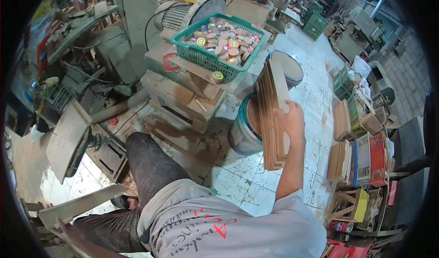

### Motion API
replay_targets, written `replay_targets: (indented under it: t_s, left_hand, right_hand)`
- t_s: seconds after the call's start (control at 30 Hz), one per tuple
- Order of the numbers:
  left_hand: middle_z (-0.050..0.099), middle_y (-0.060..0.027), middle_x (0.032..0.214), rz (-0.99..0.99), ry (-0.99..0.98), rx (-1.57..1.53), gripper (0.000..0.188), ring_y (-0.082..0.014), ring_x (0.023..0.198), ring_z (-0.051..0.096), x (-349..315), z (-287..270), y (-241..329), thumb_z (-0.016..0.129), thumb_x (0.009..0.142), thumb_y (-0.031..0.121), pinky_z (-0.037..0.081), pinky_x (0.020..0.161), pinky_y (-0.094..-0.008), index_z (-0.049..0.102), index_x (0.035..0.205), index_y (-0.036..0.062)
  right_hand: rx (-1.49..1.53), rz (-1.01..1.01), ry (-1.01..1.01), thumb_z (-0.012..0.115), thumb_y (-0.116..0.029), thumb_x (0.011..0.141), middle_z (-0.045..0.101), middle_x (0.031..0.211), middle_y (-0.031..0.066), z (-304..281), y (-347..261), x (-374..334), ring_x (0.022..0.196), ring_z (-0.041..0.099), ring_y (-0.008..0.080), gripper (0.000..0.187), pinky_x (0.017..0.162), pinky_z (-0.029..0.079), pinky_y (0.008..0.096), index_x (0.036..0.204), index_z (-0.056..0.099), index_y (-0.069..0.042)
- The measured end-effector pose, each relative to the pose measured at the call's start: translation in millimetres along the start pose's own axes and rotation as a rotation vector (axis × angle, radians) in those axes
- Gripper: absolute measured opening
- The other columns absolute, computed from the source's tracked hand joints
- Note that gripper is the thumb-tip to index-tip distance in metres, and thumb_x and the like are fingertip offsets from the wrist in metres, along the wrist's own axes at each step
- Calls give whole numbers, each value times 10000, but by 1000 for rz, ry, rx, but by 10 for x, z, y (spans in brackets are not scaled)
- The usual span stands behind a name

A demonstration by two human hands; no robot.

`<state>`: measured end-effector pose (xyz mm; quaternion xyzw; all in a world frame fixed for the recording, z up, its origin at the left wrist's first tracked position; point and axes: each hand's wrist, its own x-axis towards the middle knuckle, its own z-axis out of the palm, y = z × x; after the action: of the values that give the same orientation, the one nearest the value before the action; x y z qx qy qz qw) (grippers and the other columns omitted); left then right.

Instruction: The person sits on the floor and uses a drill press to drill holes into small wooden planks. They repeatedly position the wood under the drill, operate the machine, and inspect the finished holes before stacking the pieces.

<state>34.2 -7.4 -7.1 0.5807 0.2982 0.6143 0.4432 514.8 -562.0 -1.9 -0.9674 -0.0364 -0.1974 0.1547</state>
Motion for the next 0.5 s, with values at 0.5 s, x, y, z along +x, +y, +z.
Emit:
replay_targets:
  t_s: [0.5]
  left_hand:
    - [374, -195, 1444, -96, 163, 37, 630, -304, 1314, 379, -209, 0, 256, 564, 918, 116, 393, 1039, -440, 228, 1444, 30]
  right_hand:
    - [360, 316, -50, 743, -340, 736, 673, 984, 207, -185, 384, 37, 894, 662, 311, 687, 786, 510, 419, 1284, 451, -46]
